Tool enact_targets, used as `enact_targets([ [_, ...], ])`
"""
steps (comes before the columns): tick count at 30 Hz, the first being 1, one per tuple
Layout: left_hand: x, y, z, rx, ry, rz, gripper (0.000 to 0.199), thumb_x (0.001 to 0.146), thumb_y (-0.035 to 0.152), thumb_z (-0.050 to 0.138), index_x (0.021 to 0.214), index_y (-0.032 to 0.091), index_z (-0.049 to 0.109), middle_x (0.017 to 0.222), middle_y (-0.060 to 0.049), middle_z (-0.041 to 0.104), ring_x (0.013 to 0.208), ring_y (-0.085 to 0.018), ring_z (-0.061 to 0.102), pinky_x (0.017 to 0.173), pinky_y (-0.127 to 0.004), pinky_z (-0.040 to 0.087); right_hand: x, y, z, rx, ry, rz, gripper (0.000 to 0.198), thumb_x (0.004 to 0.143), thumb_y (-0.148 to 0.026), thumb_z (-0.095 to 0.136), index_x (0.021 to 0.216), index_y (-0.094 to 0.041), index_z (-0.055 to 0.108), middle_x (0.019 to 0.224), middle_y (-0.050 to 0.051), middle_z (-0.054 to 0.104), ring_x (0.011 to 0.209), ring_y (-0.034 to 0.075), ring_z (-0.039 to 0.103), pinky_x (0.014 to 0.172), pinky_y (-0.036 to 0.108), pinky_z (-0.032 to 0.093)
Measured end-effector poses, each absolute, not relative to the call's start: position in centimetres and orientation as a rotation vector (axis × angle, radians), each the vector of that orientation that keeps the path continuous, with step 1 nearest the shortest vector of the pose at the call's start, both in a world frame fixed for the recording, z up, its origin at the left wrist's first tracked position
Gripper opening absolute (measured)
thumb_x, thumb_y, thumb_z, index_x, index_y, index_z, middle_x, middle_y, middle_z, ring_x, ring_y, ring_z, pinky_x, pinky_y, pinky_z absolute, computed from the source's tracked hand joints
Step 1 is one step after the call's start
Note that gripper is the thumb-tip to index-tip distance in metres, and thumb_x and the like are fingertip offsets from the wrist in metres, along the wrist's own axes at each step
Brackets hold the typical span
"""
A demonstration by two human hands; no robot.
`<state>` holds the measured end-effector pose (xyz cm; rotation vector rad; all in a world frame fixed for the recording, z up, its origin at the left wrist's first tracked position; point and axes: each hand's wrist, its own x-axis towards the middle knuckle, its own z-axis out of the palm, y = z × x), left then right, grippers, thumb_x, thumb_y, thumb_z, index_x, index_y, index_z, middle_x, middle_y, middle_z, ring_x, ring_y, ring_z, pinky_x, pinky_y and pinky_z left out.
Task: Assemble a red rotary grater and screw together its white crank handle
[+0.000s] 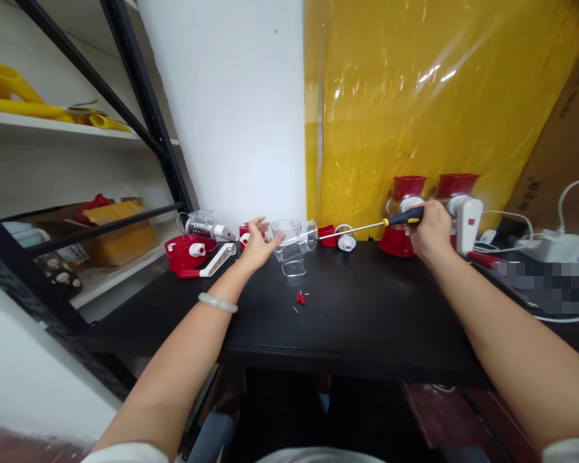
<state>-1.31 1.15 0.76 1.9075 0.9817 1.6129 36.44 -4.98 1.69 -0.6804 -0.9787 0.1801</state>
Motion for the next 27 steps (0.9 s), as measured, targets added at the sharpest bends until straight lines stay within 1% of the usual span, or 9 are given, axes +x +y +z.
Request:
enact_targets([
  [2,-1.1,1.6,-0.3,1.922,0.968,1.410,0.086,0.051,0.035,0.087,0.118,0.018,0.036,0.119,-0.016,0.053,0.113,-0.026,0.056,0.097,-0.041,0.044,36.3,-5.0,1.8,-0.648,-0.888,0.191,0.026,0.079,-0.043,0.056,0.068,-0.022,0.048,0.062,-0.003,0.046,0.051,0.010,0.046,0.041,0.021,0.043],
  [5,-0.6,1.3,-1.3,1.889,1.098,1.384,0.090,0.041,0.035,0.091,0.113,0.017,0.040,0.112,-0.016,0.056,0.107,-0.028,0.058,0.096,-0.043,0.044,36.5,-4.7,1.7,-0.649,-0.861,0.192,0.028,0.077,-0.047,0.057,0.068,-0.022,0.048,0.065,-0.004,0.047,0.055,0.010,0.050,0.043,0.021,0.045],
  [7,-0.5,0.9,-1.4,1.902,1.189,1.387,0.085,0.042,0.039,0.091,0.109,0.017,0.043,0.108,-0.014,0.058,0.102,-0.028,0.060,0.094,-0.044,0.046,36.8,-4.5,1.6,-0.645,-0.863,0.176,0.028,0.078,-0.048,0.056,0.069,-0.023,0.048,0.067,-0.004,0.047,0.057,0.011,0.051,0.044,0.022,0.046],
  [10,-0.6,0.4,-0.9,2.011,1.126,1.392,0.080,0.048,0.042,0.088,0.111,0.018,0.046,0.109,-0.011,0.060,0.099,-0.025,0.062,0.091,-0.041,0.048,37.2,-4.5,1.6,-0.636,-0.835,0.175,0.026,0.079,-0.045,0.057,0.069,-0.023,0.048,0.068,-0.004,0.048,0.057,0.012,0.050,0.044,0.022,0.045],
  [15,-1.0,-0.7,0.7,2.400,0.863,1.400,0.079,0.055,0.037,0.085,0.124,0.022,0.050,0.123,-0.011,0.058,0.115,-0.027,0.056,0.101,-0.041,0.042,37.4,-4.9,2.0,-0.661,-0.802,0.132,0.027,0.082,-0.046,0.053,0.069,-0.023,0.049,0.065,-0.003,0.046,0.055,0.012,0.047,0.044,0.024,0.042],
  [17,-1.2,-1.2,1.2,2.575,0.830,1.336,0.083,0.057,0.035,0.084,0.131,0.024,0.048,0.129,-0.012,0.055,0.120,-0.029,0.052,0.104,-0.042,0.040,37.4,-5.0,2.2,-0.690,-0.779,0.092,0.029,0.082,-0.048,0.052,0.068,-0.023,0.048,0.066,-0.002,0.046,0.057,0.014,0.048,0.046,0.026,0.043],
  [20,-1.2,-1.5,1.4,2.697,0.843,1.283,0.089,0.058,0.032,0.084,0.137,0.025,0.042,0.131,-0.011,0.053,0.121,-0.029,0.051,0.104,-0.044,0.039,37.5,-5.1,2.3,-0.722,-0.750,0.052,0.028,0.080,-0.049,0.052,0.067,-0.024,0.047,0.068,-0.001,0.046,0.058,0.015,0.048,0.046,0.028,0.043],
  [23,-1.1,-1.6,1.3,2.734,0.867,1.264,0.089,0.057,0.032,0.084,0.135,0.023,0.042,0.129,-0.010,0.054,0.119,-0.029,0.052,0.103,-0.044,0.041,37.7,-4.9,2.2,-0.740,-0.770,0.048,0.027,0.080,-0.049,0.051,0.067,-0.025,0.047,0.064,-0.002,0.043,0.052,0.015,0.044,0.042,0.029,0.038],
  [27,-0.8,-2.1,1.3,2.762,0.870,1.175,0.080,0.059,0.032,0.083,0.129,0.022,0.045,0.128,-0.009,0.054,0.118,-0.028,0.052,0.101,-0.042,0.043,38.5,-4.5,1.7,-0.756,-0.821,0.124,0.023,0.080,-0.046,0.048,0.071,-0.025,0.044,0.061,-0.003,0.039,0.049,0.013,0.039,0.041,0.028,0.033],
])
